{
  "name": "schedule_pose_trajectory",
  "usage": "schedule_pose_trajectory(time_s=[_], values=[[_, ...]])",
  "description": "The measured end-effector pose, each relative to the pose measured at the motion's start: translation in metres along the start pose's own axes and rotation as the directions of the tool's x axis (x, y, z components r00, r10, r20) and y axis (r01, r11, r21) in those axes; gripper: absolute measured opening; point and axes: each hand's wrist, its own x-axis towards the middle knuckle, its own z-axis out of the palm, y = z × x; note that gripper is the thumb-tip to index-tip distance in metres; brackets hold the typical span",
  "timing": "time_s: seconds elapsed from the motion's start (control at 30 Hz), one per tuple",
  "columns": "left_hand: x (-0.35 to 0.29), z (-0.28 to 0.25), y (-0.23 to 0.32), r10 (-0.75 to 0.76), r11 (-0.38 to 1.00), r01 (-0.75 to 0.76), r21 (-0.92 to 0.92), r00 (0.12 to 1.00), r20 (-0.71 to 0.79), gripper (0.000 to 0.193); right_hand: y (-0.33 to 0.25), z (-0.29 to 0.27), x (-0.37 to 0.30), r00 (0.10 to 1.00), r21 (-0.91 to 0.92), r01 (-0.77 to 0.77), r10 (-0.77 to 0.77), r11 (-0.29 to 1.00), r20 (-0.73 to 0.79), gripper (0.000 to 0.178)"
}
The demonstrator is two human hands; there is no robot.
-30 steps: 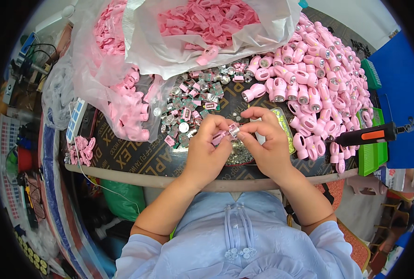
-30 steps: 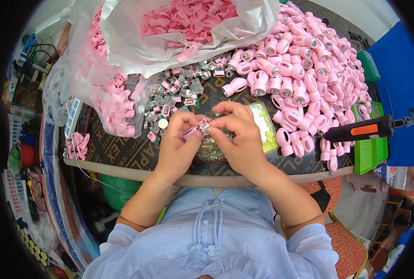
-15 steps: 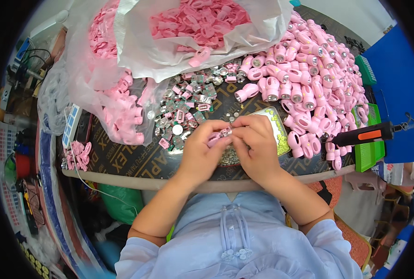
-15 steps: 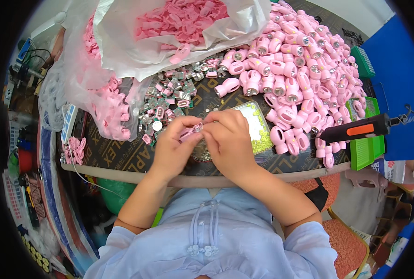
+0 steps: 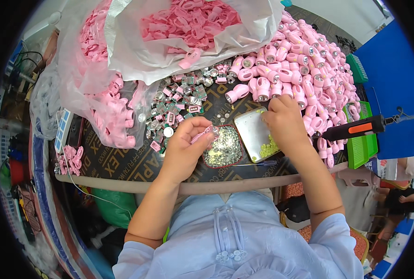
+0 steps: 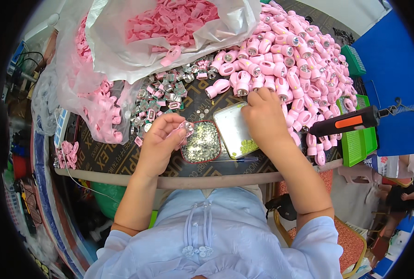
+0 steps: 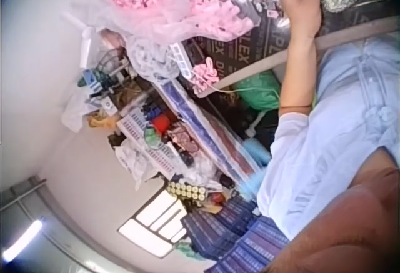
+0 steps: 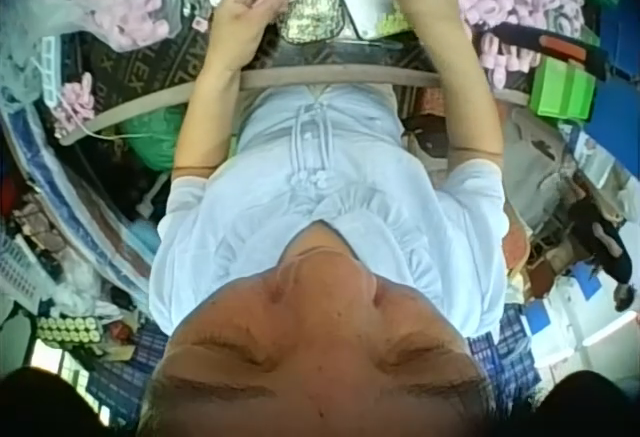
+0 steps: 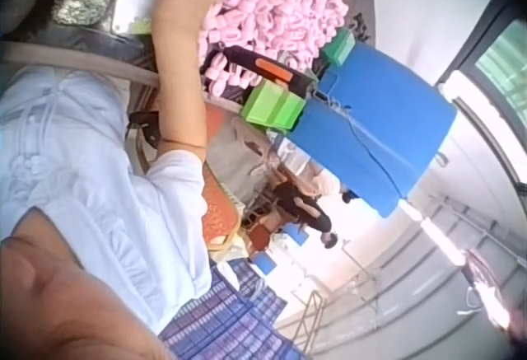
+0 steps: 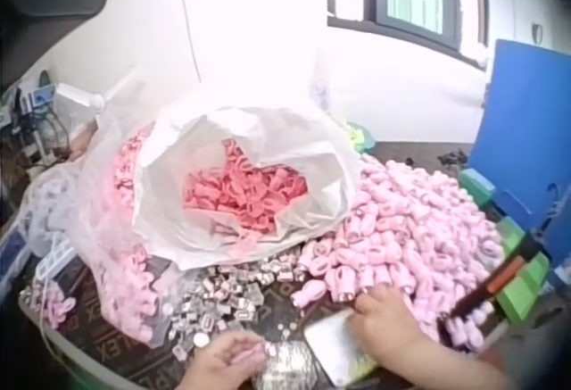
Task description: Assembling small pink plastic toy components by fitting a metal part into a pink housing.
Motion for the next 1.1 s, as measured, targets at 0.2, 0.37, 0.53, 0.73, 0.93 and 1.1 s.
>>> schedule_pose_trajectory(time_s=[0.2,0.37,0.53,0.73,0.93,1.1], values=[[0.0,-0.004,0.004,-0.1,0.99,0.108,-0.095,0.991,0.085,0.03,-0.004,0.012,-0.002,0.999,-0.123,0.031,-0.027,0.992,0.034,0.005],[0.002,-0.005,0.011,-0.149,0.975,0.169,-0.147,0.979,0.136,0.031,-0.008,0.009,-0.002,0.998,0.104,0.009,-0.015,0.995,0.058,0.011],[0.004,-0.006,0.005,-0.132,0.975,0.156,-0.161,0.98,0.15,0.025,-0.042,-0.017,0.011,0.993,0.654,0.106,-0.11,0.749,-0.035,0.021],[0.002,0.003,0.009,-0.141,0.976,0.166,-0.143,0.975,0.173,0.021,-0.067,-0.025,0.023,0.962,0.482,0.27,-0.249,0.833,-0.109,0.017],[0.002,0.002,0.01,-0.128,0.98,0.148,-0.135,0.981,0.148,0.022,-0.074,-0.025,0.025,0.949,0.354,0.315,-0.283,0.881,-0.139,0.01],[0.003,-0.001,0.008,-0.107,0.984,0.127,-0.128,0.983,0.151,0.022,-0.073,-0.022,0.027,0.939,0.379,0.343,-0.312,0.859,-0.142,0.01]])
